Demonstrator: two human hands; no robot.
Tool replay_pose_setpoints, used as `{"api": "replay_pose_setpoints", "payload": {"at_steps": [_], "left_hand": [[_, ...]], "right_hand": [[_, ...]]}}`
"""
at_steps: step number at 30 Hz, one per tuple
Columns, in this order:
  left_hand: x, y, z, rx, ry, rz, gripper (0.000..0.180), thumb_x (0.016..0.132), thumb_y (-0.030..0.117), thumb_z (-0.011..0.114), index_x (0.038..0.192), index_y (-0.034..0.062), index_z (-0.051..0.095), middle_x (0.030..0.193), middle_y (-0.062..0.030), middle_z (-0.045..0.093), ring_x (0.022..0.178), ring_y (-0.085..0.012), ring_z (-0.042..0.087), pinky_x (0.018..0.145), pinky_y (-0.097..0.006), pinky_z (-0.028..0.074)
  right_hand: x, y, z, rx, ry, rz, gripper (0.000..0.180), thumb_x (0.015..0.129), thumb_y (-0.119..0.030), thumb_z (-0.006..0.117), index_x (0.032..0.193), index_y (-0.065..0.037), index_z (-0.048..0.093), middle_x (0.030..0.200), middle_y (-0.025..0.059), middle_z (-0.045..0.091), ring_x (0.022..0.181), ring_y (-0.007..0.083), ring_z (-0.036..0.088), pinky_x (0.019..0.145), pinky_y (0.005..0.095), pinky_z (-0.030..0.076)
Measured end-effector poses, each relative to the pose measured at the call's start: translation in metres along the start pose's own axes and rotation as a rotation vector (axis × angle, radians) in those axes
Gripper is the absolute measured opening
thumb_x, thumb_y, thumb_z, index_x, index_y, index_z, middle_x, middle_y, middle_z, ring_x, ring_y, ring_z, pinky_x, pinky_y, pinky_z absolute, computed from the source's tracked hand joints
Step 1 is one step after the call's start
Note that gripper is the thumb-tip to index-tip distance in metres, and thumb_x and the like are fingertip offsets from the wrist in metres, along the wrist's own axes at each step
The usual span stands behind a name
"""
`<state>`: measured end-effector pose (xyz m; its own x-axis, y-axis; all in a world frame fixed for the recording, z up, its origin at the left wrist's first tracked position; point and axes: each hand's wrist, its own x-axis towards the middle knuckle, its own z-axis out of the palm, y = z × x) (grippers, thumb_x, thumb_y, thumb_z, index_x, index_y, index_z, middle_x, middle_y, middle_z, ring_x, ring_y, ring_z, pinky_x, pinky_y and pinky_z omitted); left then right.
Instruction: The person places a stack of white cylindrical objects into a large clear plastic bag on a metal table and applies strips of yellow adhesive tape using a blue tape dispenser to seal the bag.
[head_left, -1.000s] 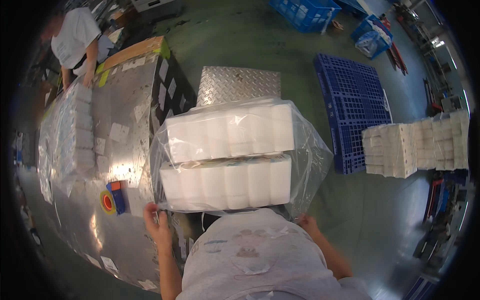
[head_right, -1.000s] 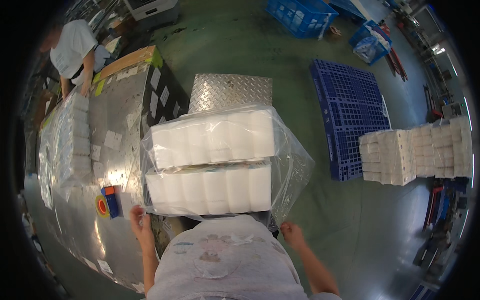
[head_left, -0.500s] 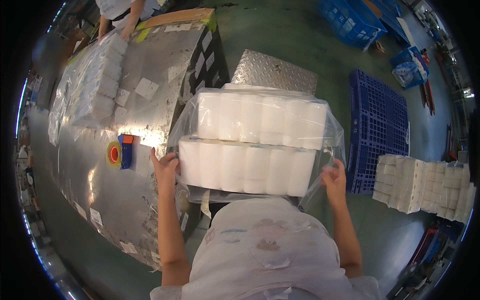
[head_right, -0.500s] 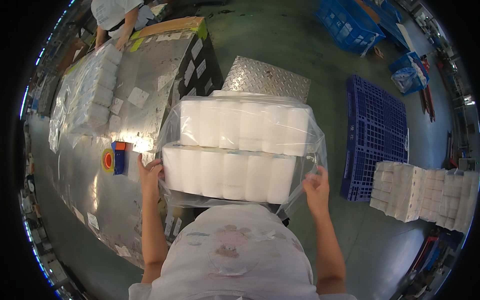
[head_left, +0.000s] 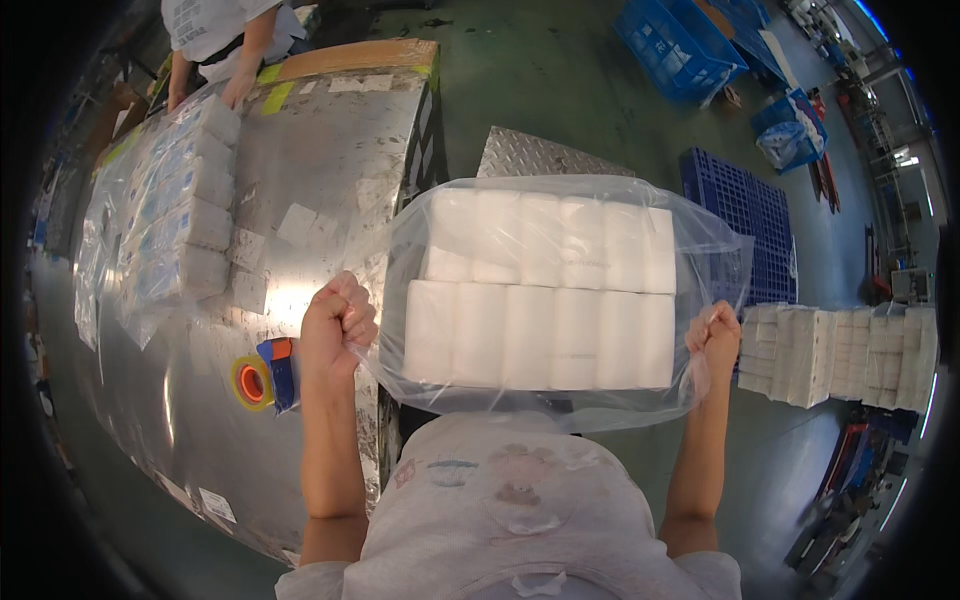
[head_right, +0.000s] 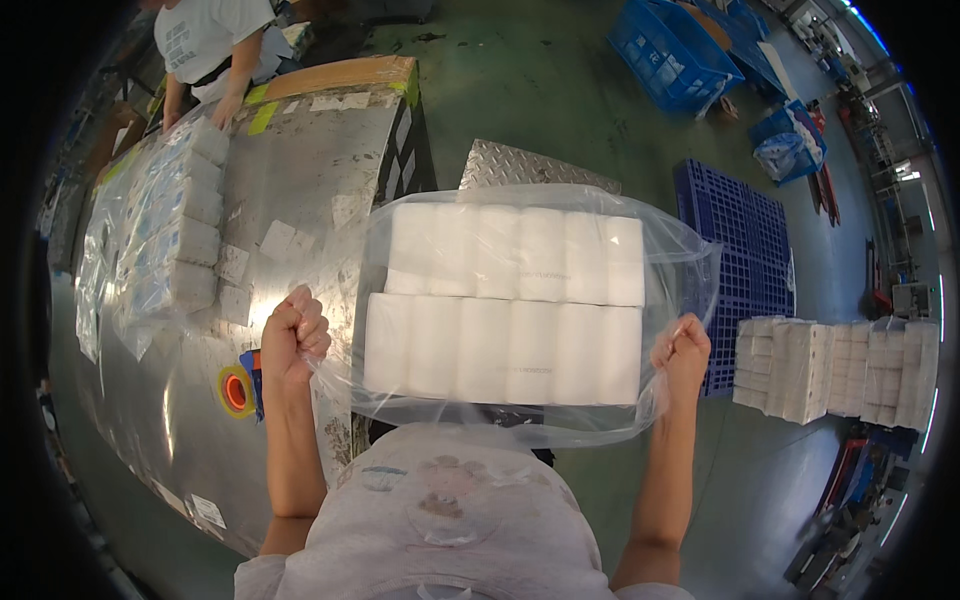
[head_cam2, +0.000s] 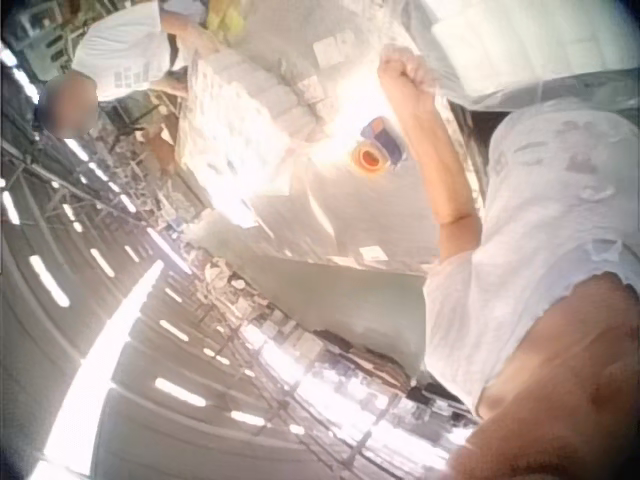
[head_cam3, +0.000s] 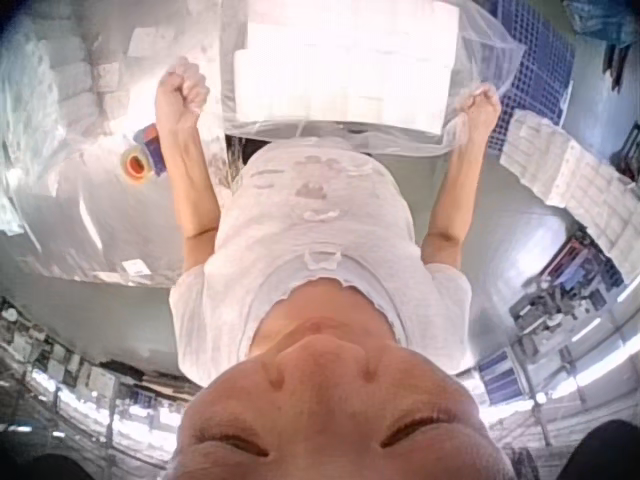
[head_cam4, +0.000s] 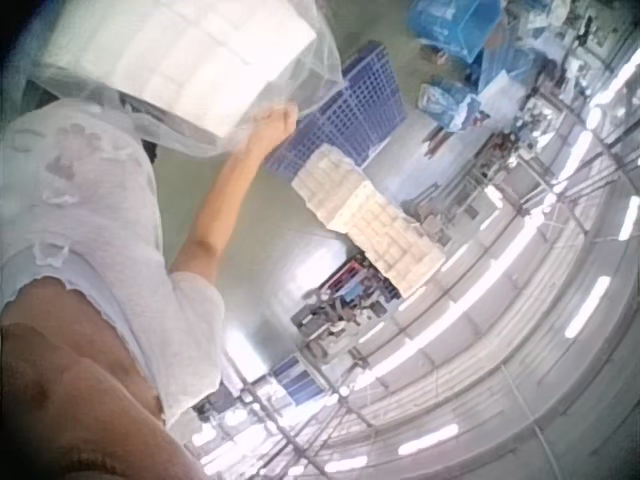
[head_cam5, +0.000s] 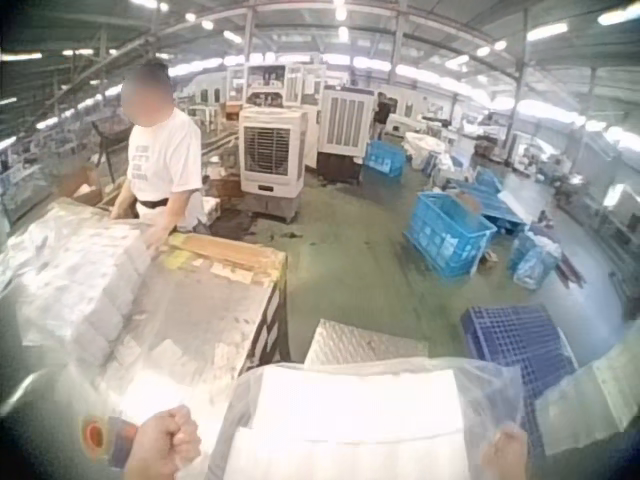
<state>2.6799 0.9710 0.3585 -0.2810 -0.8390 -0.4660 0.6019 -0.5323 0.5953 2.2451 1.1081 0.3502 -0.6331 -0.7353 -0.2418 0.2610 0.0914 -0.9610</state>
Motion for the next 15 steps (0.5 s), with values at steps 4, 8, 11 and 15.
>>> {"api": "replay_pose_setpoints", "payload": {"at_steps": [4, 8, 11, 15], "left_hand": [[0.023, 0.021, 0.010, 0.074, 0.023, -0.074, 0.017, 0.067, -0.004, 0.036, 0.063, 0.0122, 0.033, 0.052, 0.0033, 0.028, 0.041, -0.0068, 0.020, 0.037, -0.022, 0.015], [0.004, 0.023, 0.016, 0.082, 0.105, -0.097, 0.017, 0.068, -0.004, 0.037, 0.065, 0.0124, 0.034, 0.051, 0.0036, 0.028, 0.040, -0.0061, 0.020, 0.037, -0.022, 0.015], [-0.012, 0.020, 0.004, 0.022, 0.170, -0.073, 0.018, 0.065, -0.005, 0.036, 0.065, 0.0127, 0.032, 0.051, 0.0025, 0.029, 0.040, -0.0066, 0.017, 0.035, -0.022, 0.014], [0.001, 0.016, 0.008, -0.090, 0.173, -0.013, 0.017, 0.063, -0.005, 0.036, 0.065, 0.0116, 0.033, 0.052, 0.0014, 0.029, 0.040, -0.0073, 0.018, 0.035, -0.022, 0.014]], "right_hand": [[-0.011, 0.013, 0.022, -0.095, 0.059, 0.144, 0.023, 0.077, 0.006, 0.032, 0.065, -0.011, 0.042, 0.052, -0.0017, 0.035, 0.041, 0.0070, 0.029, 0.038, 0.0240, 0.020], [-0.057, -0.006, 0.047, -0.220, -0.090, 0.178, 0.022, 0.075, 0.006, 0.034, 0.062, -0.010, 0.041, 0.051, -0.0019, 0.034, 0.042, 0.0064, 0.030, 0.039, 0.0238, 0.021], [-0.058, 0.003, 0.043, -0.202, -0.143, 0.192, 0.021, 0.073, 0.007, 0.035, 0.062, -0.009, 0.042, 0.051, -0.0019, 0.035, 0.043, 0.0062, 0.030, 0.040, 0.0231, 0.021], [-0.022, 0.002, 0.048, -0.245, -0.252, 0.186, 0.018, 0.070, 0.007, 0.036, 0.064, -0.008, 0.043, 0.054, -0.0025, 0.037, 0.046, 0.0058, 0.031, 0.042, 0.0232, 0.021]]}}
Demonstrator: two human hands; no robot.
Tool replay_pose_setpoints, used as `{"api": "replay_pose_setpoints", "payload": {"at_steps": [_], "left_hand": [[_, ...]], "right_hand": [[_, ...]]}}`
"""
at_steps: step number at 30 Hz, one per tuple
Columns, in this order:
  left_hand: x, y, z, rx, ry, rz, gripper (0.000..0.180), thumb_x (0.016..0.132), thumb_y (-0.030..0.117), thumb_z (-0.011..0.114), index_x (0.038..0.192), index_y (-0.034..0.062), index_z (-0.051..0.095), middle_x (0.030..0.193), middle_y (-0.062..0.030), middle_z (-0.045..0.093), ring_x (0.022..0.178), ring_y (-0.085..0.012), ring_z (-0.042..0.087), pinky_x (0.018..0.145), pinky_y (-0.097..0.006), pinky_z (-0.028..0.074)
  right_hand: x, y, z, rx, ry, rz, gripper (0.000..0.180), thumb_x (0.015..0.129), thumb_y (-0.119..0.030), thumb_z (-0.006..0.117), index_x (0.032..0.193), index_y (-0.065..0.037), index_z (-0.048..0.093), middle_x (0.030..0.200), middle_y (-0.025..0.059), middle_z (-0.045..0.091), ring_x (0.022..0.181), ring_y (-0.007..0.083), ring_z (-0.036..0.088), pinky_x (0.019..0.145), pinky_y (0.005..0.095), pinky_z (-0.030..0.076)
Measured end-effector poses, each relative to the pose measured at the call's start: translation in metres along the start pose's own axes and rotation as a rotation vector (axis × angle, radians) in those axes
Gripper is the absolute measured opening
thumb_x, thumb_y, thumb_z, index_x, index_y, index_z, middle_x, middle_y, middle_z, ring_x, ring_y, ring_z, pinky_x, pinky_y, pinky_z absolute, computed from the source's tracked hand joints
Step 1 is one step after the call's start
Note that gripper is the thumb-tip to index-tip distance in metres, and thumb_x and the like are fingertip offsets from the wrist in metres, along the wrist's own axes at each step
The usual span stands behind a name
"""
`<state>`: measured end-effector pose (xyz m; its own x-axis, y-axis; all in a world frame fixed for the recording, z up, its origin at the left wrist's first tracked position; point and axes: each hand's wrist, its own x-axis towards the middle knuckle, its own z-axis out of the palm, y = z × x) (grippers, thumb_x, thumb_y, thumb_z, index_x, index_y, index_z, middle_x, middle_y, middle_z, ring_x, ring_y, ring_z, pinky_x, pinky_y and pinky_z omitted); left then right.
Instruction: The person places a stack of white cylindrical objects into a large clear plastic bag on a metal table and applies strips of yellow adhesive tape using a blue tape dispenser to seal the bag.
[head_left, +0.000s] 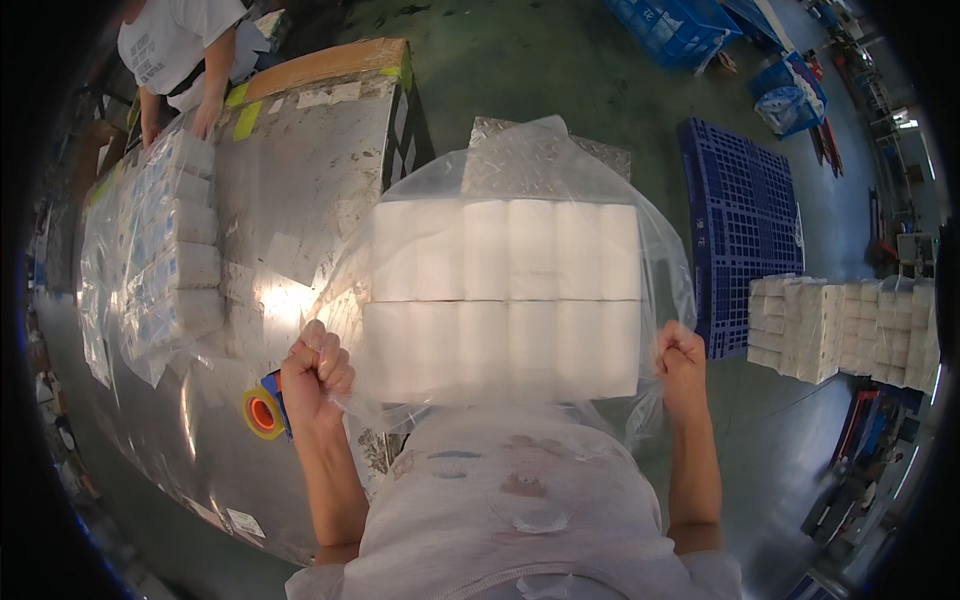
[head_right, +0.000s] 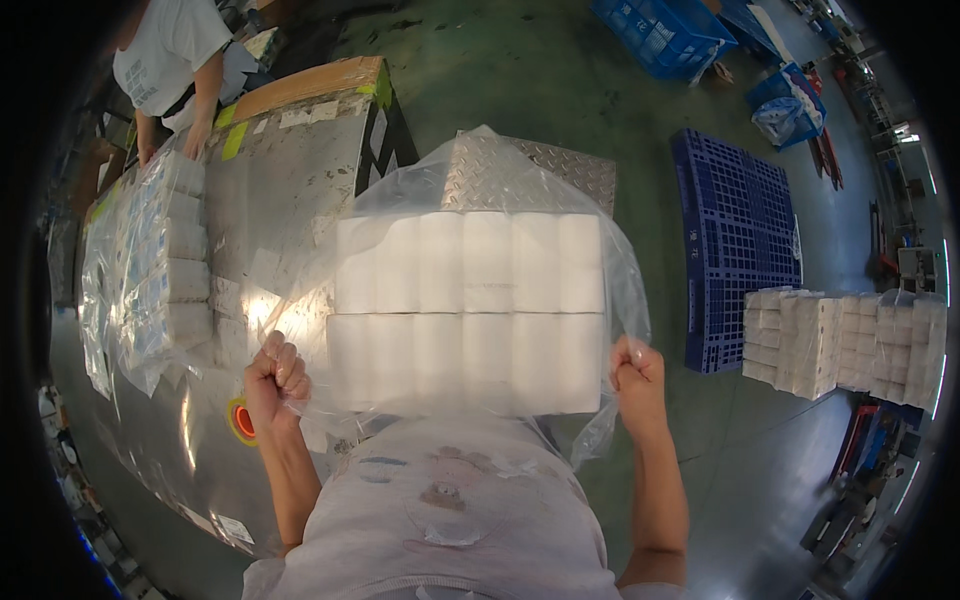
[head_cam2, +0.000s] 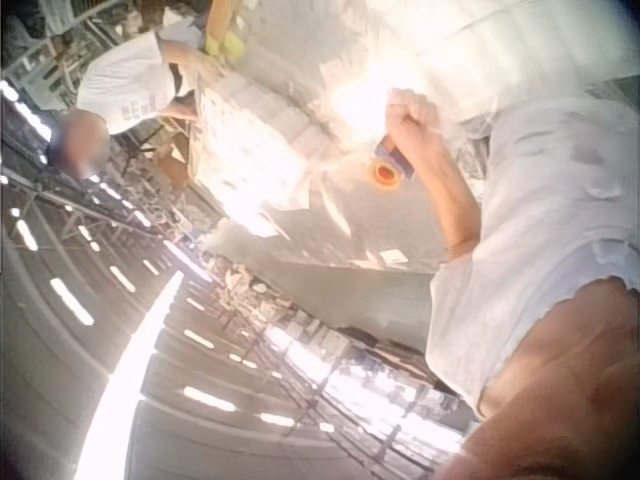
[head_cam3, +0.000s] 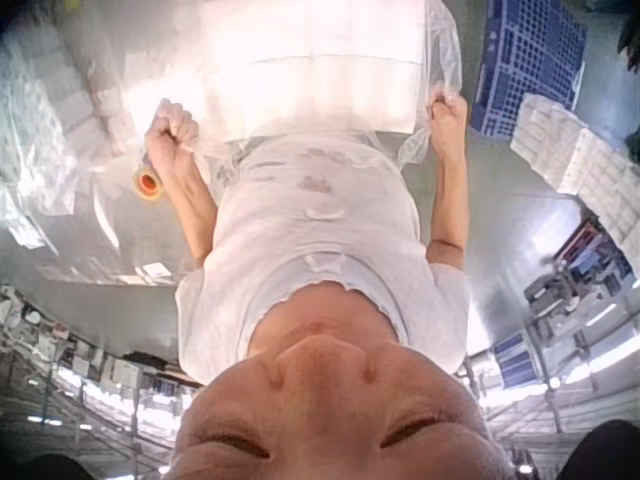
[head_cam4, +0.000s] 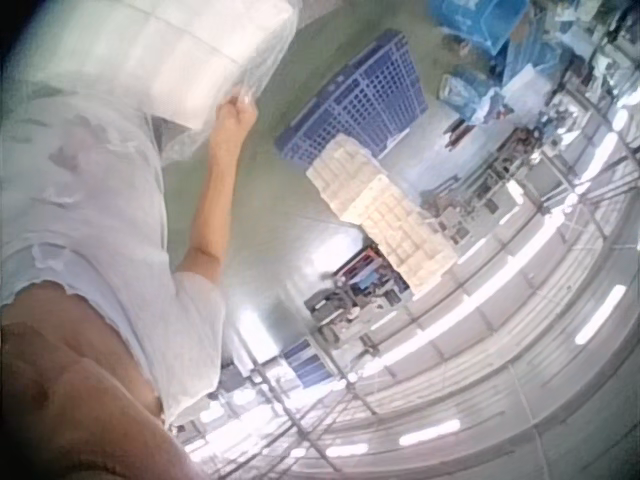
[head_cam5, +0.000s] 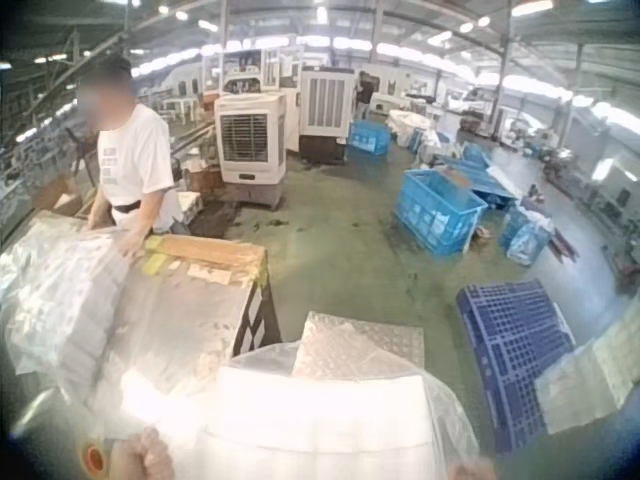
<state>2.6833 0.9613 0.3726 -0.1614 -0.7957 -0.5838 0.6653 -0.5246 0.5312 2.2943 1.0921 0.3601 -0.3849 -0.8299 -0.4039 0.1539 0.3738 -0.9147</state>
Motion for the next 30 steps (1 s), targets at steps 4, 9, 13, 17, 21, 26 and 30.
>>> {"api": "replay_pose_setpoints", "payload": {"at_steps": [4, 9, 13, 17, 21, 26, 30], "left_hand": [[0.018, -0.025, 0.036, 0.037, 0.034, 0.013, 0.015, 0.064, -0.004, 0.035, 0.067, 0.0103, 0.035, 0.053, 0.0017, 0.029, 0.041, -0.0076, 0.019, 0.036, -0.022, 0.015], [0.016, -0.028, 0.028, 0.152, 0.054, 0.066, 0.013, 0.065, -0.001, 0.036, 0.069, 0.0103, 0.038, 0.053, 0.0017, 0.030, 0.041, -0.0074, 0.019, 0.035, -0.021, 0.017], [0.002, -0.008, 0.016, 0.097, -0.055, 0.091, 0.012, 0.074, 0.000, 0.042, 0.075, 0.0114, 0.041, 0.055, 0.0014, 0.032, 0.041, -0.0070, 0.023, 0.034, -0.019, 0.022], [0.000, 0.006, 0.014, 0.347, 0.087, 0.191, 0.011, 0.079, 0.003, 0.052, 0.077, 0.0118, 0.046, 0.056, 0.0042, 0.035, 0.041, -0.0048, 0.027, 0.034, -0.018, 0.022], [0.001, 0.026, 0.015, 0.789, 0.233, 0.330, 0.016, 0.079, 0.001, 0.056, 0.075, 0.0120, 0.044, 0.055, 0.0048, 0.040, 0.041, -0.0032, 0.030, 0.035, -0.020, 0.022], [0.024, 0.073, -0.015, 1.129, 0.246, 0.535, 0.016, 0.081, 0.004, 0.057, 0.074, 0.0101, 0.043, 0.052, 0.0025, 0.044, 0.037, -0.0049, 0.035, 0.033, -0.022, 0.025], [0.037, 0.107, -0.032, 1.141, 0.234, 0.512, 0.017, 0.077, 0.004, 0.057, 0.069, 0.0097, 0.043, 0.052, 0.0015, 0.045, 0.036, -0.0059, 0.036, 0.032, -0.021, 0.026]], "right_hand": [[0.030, -0.002, 0.035, -0.290, -0.190, -0.161, 0.015, 0.071, 0.006, 0.038, 0.065, -0.006, 0.047, 0.057, -0.0032, 0.040, 0.050, 0.0043, 0.033, 0.043, 0.0228, 0.023], [0.045, -0.005, 0.028, -0.137, -0.405, 0.018, 0.012, 0.071, 0.004, 0.041, 0.064, -0.003, 0.048, 0.057, -0.0018, 0.040, 0.050, 0.0055, 0.035, 0.045, 0.0227, 0.026], [0.045, -0.024, -0.029, 0.035, -0.324, 0.114, 0.011, 0.072, -0.001, 0.041, 0.068, -0.004, 0.050, 0.054, -0.0006, 0.042, 0.044, 0.0063, 0.032, 0.041, 0.0223, 0.023], [0.035, -0.044, -0.066, 0.092, -0.178, 0.099, 0.012, 0.080, -0.001, 0.044, 0.077, -0.004, 0.055, 0.055, -0.0047, 0.041, 0.043, 0.0028, 0.031, 0.040, 0.0207, 0.021], [0.025, -0.049, -0.076, -0.193, -0.014, -0.088, 0.011, 0.089, -0.007, 0.049, 0.087, -0.002, 0.058, 0.054, -0.0055, 0.042, 0.042, 0.0019, 0.033, 0.039, 0.0201, 0.024], [0.034, -0.061, -0.106, -0.343, 0.240, -0.250, 0.017, 0.092, -0.014, 0.053, 0.089, 0.001, 0.061, 0.052, -0.0046, 0.046, 0.040, 0.0021, 0.036, 0.039, 0.0194, 0.028], [0.043, -0.062, -0.121, -0.408, 0.281, -0.249, 0.017, 0.092, -0.015, 0.054, 0.087, 0.000, 0.061, 0.052, -0.0036, 0.047, 0.039, 0.0033, 0.037, 0.036, 0.0200, 0.027]]}}
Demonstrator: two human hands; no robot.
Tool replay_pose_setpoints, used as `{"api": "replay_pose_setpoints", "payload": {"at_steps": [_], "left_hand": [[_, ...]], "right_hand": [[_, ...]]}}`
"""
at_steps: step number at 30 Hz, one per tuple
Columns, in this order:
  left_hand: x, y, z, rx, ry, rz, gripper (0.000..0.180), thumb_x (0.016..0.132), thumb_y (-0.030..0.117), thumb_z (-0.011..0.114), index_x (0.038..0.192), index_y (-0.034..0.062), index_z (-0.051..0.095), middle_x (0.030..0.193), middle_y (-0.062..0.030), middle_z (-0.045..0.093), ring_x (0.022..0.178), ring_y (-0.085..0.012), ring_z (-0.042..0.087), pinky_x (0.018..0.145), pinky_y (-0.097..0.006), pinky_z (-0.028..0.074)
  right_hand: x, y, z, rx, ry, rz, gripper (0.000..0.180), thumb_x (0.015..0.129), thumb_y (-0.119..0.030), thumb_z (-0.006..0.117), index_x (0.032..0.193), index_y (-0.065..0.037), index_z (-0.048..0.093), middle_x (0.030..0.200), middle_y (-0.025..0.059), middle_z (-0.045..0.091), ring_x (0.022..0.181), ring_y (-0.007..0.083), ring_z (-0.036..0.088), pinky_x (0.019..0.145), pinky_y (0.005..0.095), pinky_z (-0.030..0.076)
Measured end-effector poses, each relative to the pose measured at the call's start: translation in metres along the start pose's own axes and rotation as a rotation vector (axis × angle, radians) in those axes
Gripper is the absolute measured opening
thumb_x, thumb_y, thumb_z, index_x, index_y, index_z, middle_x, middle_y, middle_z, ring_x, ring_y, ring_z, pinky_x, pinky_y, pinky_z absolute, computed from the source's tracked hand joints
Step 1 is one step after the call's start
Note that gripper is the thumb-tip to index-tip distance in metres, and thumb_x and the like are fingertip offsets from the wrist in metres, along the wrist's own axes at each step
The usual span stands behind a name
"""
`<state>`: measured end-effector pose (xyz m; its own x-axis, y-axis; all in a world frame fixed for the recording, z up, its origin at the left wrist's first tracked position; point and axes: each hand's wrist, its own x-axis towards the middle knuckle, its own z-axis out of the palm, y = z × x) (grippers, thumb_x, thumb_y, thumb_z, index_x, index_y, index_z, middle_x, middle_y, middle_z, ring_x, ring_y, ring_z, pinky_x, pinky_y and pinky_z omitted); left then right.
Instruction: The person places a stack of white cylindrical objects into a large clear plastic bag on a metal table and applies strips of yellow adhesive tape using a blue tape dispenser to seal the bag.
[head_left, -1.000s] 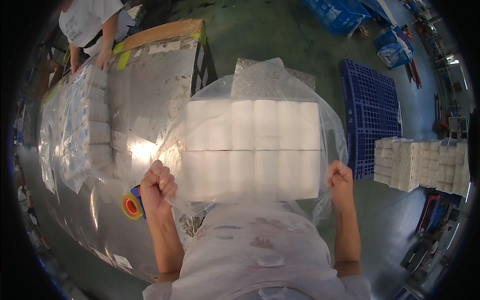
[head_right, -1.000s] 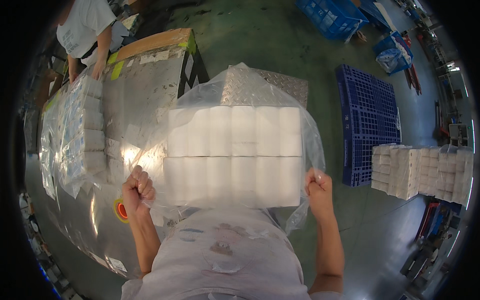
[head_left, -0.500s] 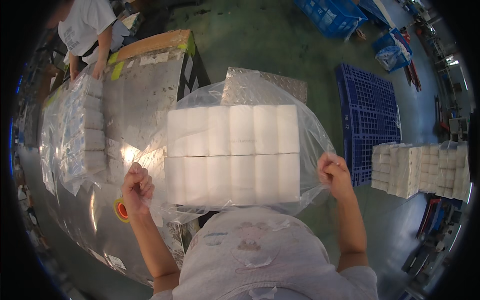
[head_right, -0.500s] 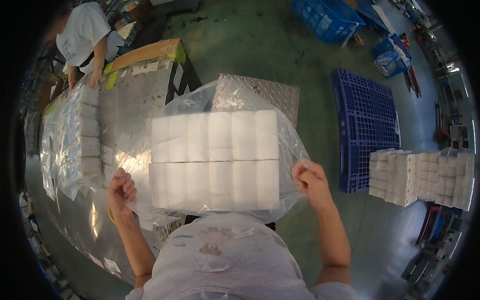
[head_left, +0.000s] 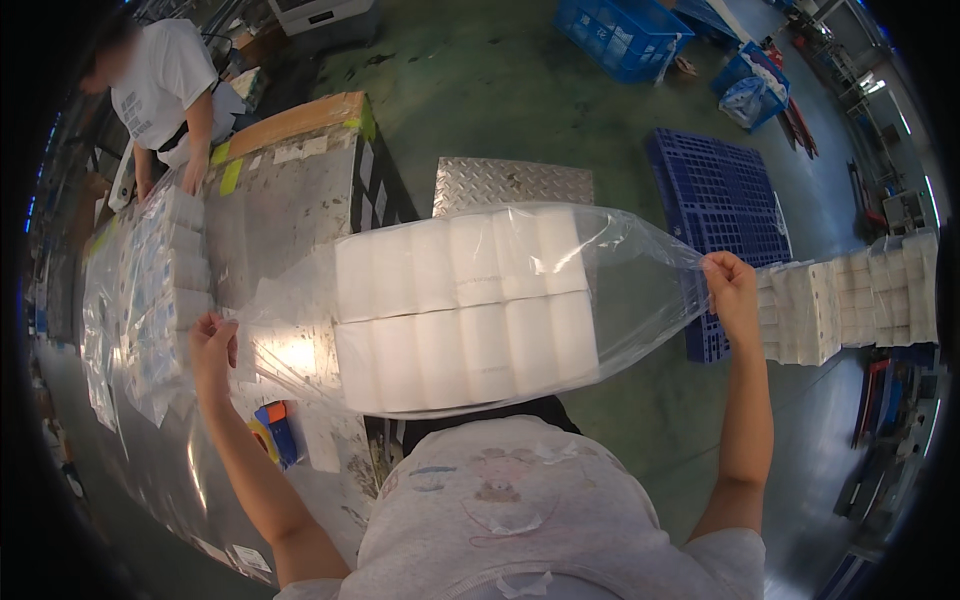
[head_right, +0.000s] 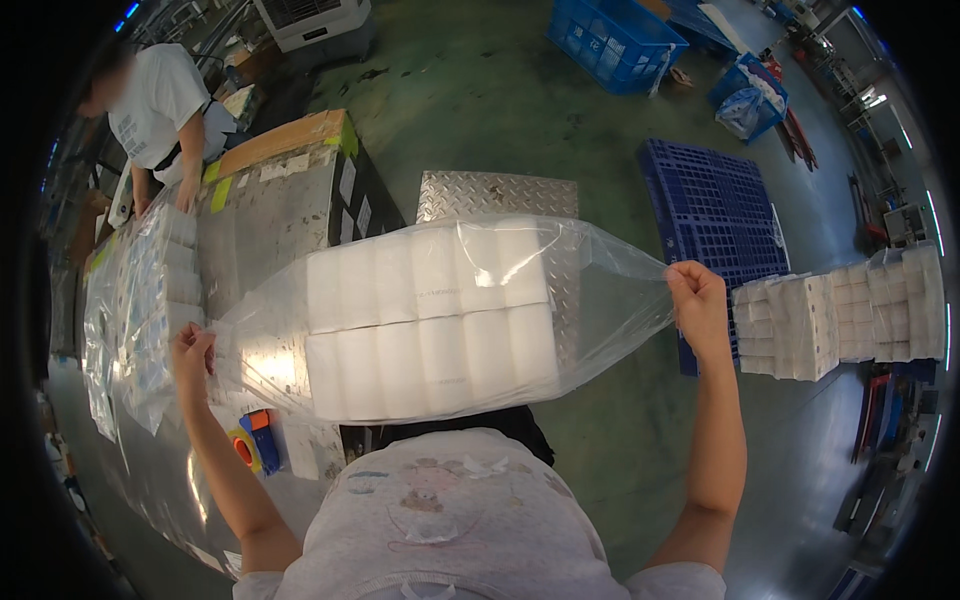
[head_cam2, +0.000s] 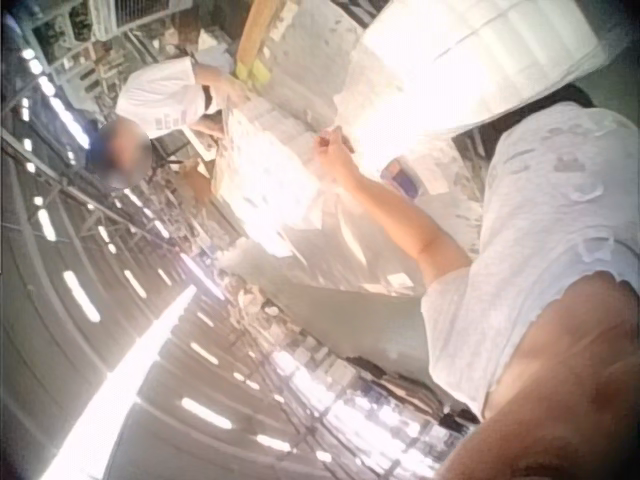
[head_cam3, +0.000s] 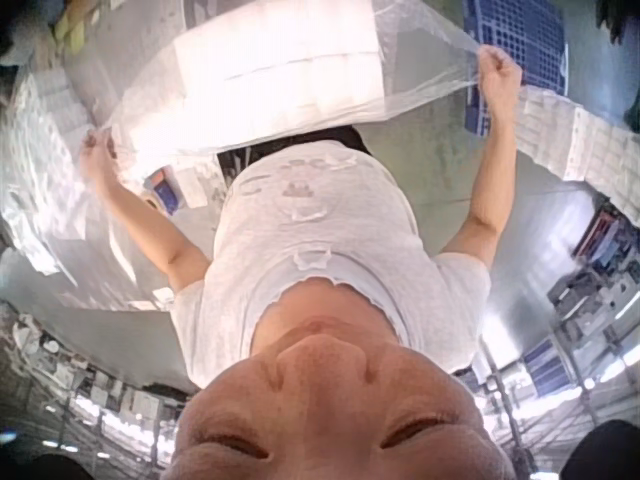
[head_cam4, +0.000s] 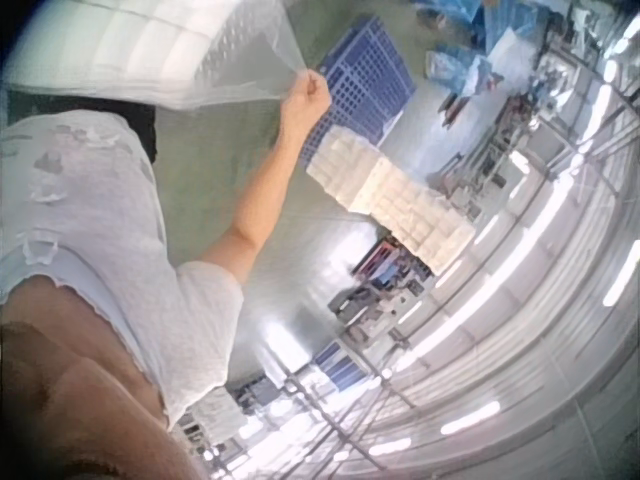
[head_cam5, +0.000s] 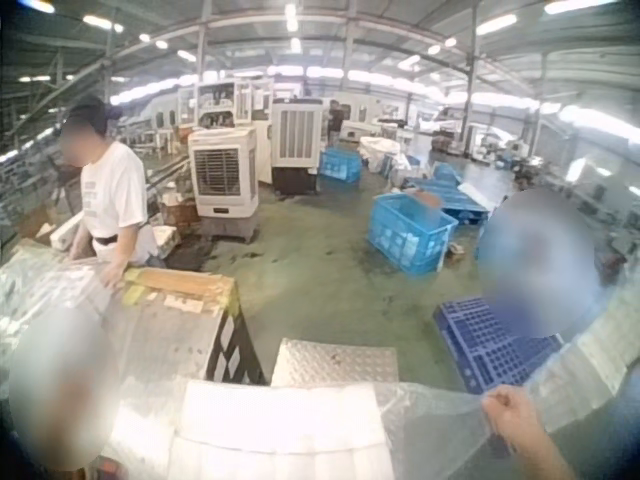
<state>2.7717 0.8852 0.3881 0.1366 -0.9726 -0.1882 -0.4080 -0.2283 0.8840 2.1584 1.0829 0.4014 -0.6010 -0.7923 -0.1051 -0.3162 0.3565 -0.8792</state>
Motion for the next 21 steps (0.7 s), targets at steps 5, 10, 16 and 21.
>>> {"api": "replay_pose_setpoints", "payload": {"at_steps": [5, 10, 16, 21], "left_hand": [[0.011, -0.008, -0.002, 0.005, 0.020, 0.021, 0.014, 0.072, 0.001, 0.055, 0.069, 0.0082, 0.044, 0.052, 0.0000, 0.046, 0.036, -0.0073, 0.038, 0.031, -0.022, 0.027], [-0.026, 0.022, 0.015, 0.487, 0.341, 0.535, 0.012, 0.076, -0.002, 0.056, 0.088, -0.0002, 0.052, 0.071, -0.0075, 0.054, 0.062, -0.0184, 0.054, 0.057, -0.029, 0.043], [-0.121, 0.097, 0.085, 0.527, -0.522, 1.150, 0.047, 0.076, 0.031, 0.070, 0.105, -0.0031, 0.055, 0.091, -0.0149, 0.058, 0.085, -0.0292, 0.056, 0.079, -0.039, 0.044], [-0.105, 0.063, 0.092, 0.566, -0.748, 0.818, 0.056, 0.077, 0.044, 0.067, 0.111, 0.0013, 0.057, 0.091, -0.0145, 0.065, 0.080, -0.0297, 0.062, 0.075, -0.038, 0.048]], "right_hand": [[-0.005, -0.005, 0.002, 0.329, 0.030, 0.137, 0.016, 0.091, -0.015, 0.054, 0.087, -0.001, 0.061, 0.053, -0.0011, 0.051, 0.038, 0.0066, 0.043, 0.036, 0.0206, 0.034], [-0.001, 0.011, 0.006, 0.693, 0.133, 0.326, 0.016, 0.089, -0.011, 0.051, 0.093, -0.001, 0.062, 0.068, 0.0062, 0.062, 0.056, 0.0167, 0.062, 0.049, 0.0255, 0.051], [-0.005, 0.002, 0.022, 0.700, 0.242, 0.315, 0.015, 0.089, -0.006, 0.048, 0.093, 0.000, 0.061, 0.074, 0.0108, 0.063, 0.066, 0.0200, 0.066, 0.057, 0.0278, 0.054], [-0.002, 0.004, 0.022, 0.722, 0.249, 0.342, 0.016, 0.089, -0.004, 0.046, 0.095, 0.001, 0.060, 0.077, 0.0123, 0.063, 0.068, 0.0207, 0.067, 0.058, 0.0285, 0.055]]}}
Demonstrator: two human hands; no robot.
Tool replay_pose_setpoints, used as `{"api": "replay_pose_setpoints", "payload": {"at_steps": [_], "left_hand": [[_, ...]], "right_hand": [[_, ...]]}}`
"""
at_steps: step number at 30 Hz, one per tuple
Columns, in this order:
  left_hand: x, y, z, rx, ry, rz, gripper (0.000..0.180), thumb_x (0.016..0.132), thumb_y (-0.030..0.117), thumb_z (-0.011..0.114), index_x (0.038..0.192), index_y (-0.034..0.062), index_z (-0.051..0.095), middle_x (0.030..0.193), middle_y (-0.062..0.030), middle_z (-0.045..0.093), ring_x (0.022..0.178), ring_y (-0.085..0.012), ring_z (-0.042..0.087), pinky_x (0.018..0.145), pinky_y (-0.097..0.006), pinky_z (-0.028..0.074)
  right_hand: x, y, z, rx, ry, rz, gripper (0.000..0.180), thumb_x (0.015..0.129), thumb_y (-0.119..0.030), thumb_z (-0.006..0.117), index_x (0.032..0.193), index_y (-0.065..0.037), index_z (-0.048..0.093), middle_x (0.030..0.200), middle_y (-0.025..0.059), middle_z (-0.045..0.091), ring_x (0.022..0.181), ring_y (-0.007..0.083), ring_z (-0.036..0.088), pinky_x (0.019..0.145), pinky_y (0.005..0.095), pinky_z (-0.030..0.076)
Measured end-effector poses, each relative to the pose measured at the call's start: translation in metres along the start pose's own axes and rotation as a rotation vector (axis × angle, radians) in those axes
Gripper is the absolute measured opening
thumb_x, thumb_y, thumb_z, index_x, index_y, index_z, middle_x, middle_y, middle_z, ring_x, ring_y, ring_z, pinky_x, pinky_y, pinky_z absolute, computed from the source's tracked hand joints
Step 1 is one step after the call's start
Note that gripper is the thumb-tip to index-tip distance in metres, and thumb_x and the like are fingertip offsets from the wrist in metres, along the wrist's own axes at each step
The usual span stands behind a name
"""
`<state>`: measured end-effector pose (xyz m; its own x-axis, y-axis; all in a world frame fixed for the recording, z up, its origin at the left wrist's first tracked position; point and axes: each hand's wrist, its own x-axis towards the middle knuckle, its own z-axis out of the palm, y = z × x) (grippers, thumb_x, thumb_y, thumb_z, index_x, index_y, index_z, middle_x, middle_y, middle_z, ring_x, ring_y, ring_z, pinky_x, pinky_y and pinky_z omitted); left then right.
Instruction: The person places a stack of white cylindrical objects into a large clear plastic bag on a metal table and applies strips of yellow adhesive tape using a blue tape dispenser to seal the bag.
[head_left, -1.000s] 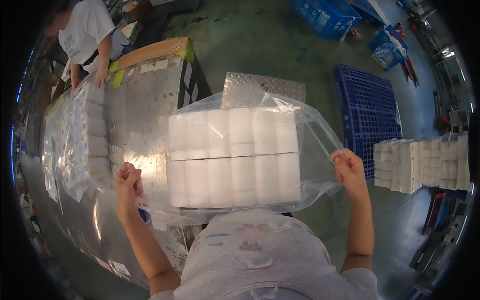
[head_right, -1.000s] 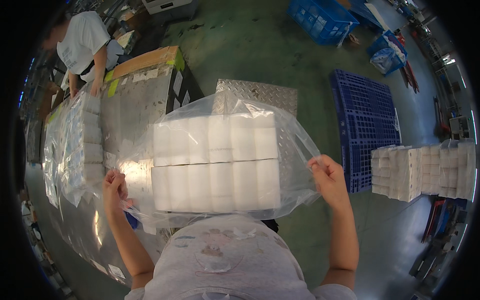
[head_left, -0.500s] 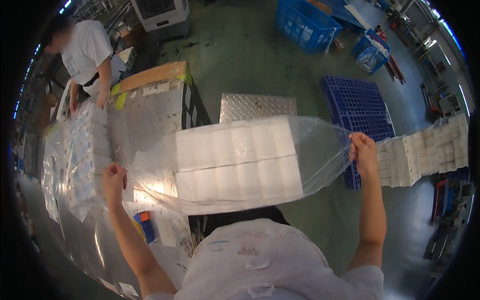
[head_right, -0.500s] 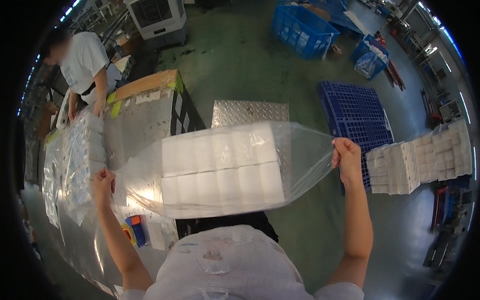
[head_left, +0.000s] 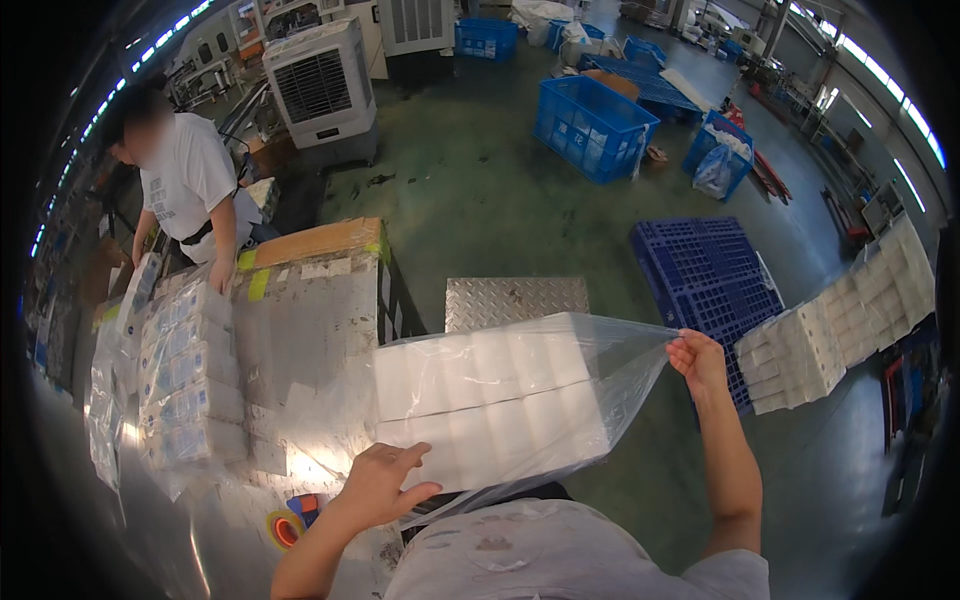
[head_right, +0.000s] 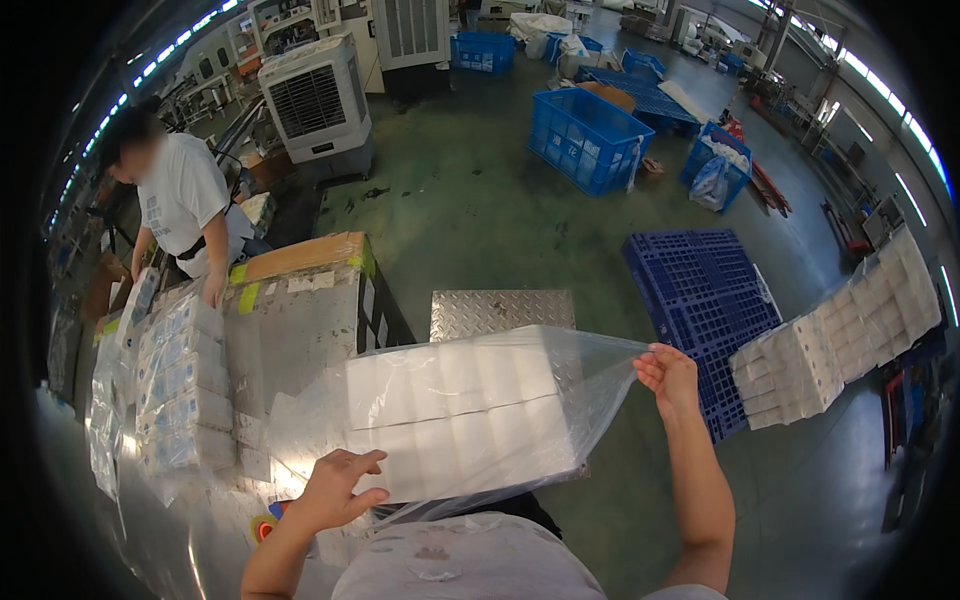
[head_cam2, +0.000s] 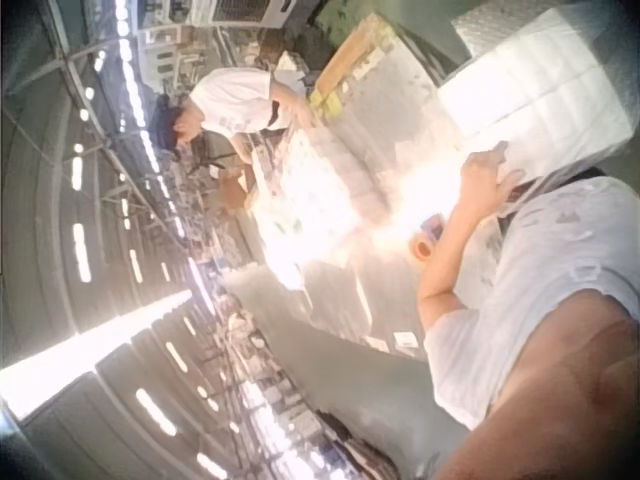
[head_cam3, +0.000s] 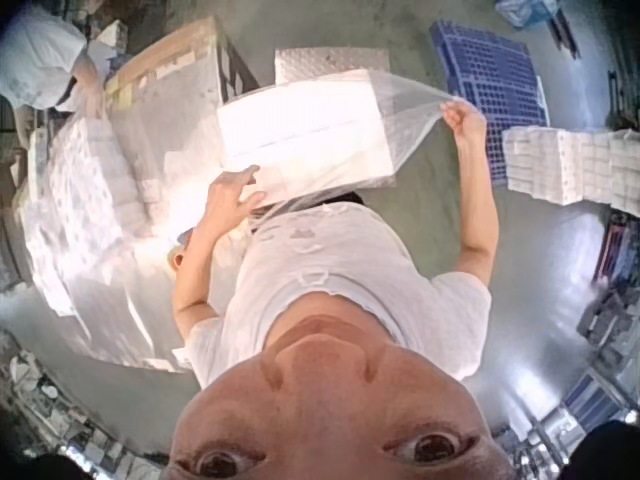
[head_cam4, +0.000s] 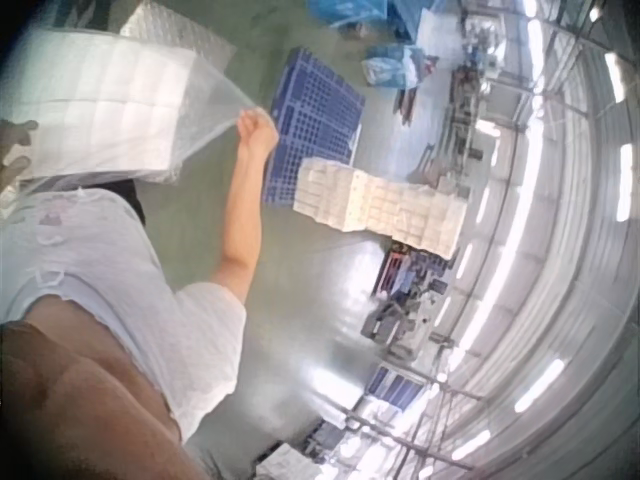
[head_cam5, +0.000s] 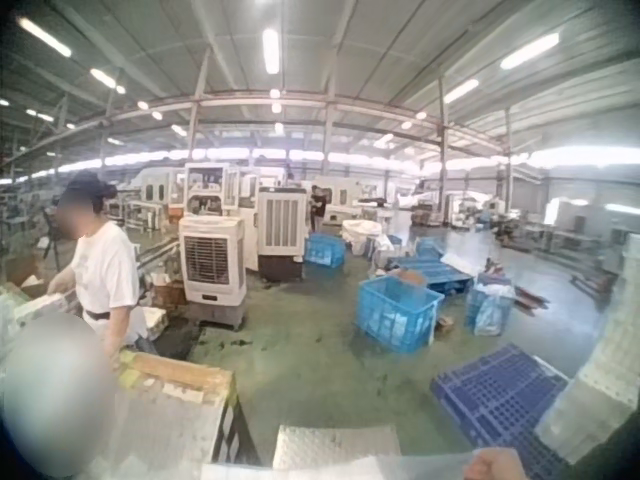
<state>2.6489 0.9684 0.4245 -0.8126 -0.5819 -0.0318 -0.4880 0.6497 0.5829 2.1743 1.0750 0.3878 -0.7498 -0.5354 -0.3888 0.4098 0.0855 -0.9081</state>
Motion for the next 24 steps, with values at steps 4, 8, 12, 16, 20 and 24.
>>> {"api": "replay_pose_setpoints", "payload": {"at_steps": [4, 8, 12, 16, 20, 24], "left_hand": [[0.000, -0.014, -0.031, -0.243, -0.319, 0.016, 0.060, 0.073, 0.047, 0.071, 0.115, 0.0068, 0.058, 0.098, -0.0076, 0.066, 0.086, -0.0294, 0.062, 0.076, -0.036, 0.048], [-0.001, -0.014, -0.036, -0.205, -0.568, -0.067, 0.051, 0.076, 0.039, 0.072, 0.113, 0.0065, 0.059, 0.100, -0.0085, 0.066, 0.091, -0.0265, 0.063, 0.078, -0.033, 0.048], [-0.006, -0.041, -0.025, -0.290, -0.403, -0.143, 0.020, 0.085, 0.025, 0.062, 0.098, 0.0092, 0.064, 0.077, -0.0093, 0.065, 0.075, -0.0283, 0.064, 0.068, -0.035, 0.049], [0.015, -0.057, -0.005, 0.163, -0.061, -0.150, 0.016, 0.087, 0.019, 0.055, 0.081, 0.0060, 0.060, 0.071, -0.0148, 0.063, 0.069, -0.0341, 0.061, 0.061, -0.043, 0.047], [0.023, -0.077, 0.034, 0.408, 0.112, -0.176, 0.003, 0.078, 0.005, 0.057, 0.080, 0.0032, 0.058, 0.090, -0.0137, 0.062, 0.079, -0.0311, 0.061, 0.068, -0.040, 0.048], [0.023, -0.080, 0.066, 0.521, 0.391, -0.035, 0.010, 0.076, 0.000, 0.057, 0.086, -0.0003, 0.056, 0.103, -0.0170, 0.061, 0.091, -0.0329, 0.060, 0.075, -0.041, 0.048]], "right_hand": [[-0.001, 0.003, -0.005, 0.004, 0.030, 0.007, 0.015, 0.089, -0.005, 0.046, 0.095, 0.001, 0.059, 0.077, 0.0125, 0.063, 0.069, 0.0214, 0.067, 0.058, 0.0290, 0.055], [0.007, 0.011, -0.010, 0.046, 0.011, 0.008, 0.014, 0.089, -0.007, 0.049, 0.095, 0.001, 0.060, 0.077, 0.0116, 0.064, 0.069, 0.0216, 0.067, 0.058, 0.0288, 0.055], [0.012, 0.013, -0.015, 0.070, 0.003, 0.026, 0.014, 0.088, -0.007, 0.051, 0.095, 0.001, 0.060, 0.078, 0.0114, 0.064, 0.071, 0.0220, 0.067, 0.060, 0.0293, 0.055], [0.017, 0.015, -0.024, 0.068, 0.004, 0.023, 0.015, 0.088, -0.007, 0.051, 0.096, 0.001, 0.060, 0.078, 0.0117, 0.064, 0.074, 0.0227, 0.067, 0.063, 0.0298, 0.055], [-0.006, 0.013, 0.002, 0.012, 0.007, -0.106, 0.026, 0.090, -0.001, 0.047, 0.115, 0.003, 0.049, 0.099, 0.0150, 0.062, 0.089, 0.0227, 0.064, 0.074, 0.0307, 0.053], [-0.082, 0.039, 0.031, -0.412, -0.133, -0.697, 0.034, 0.088, 0.004, 0.046, 0.122, 0.002, 0.045, 0.117, 0.0127, 0.053, 0.106, 0.0198, 0.054, 0.086, 0.0305, 0.045]]}}
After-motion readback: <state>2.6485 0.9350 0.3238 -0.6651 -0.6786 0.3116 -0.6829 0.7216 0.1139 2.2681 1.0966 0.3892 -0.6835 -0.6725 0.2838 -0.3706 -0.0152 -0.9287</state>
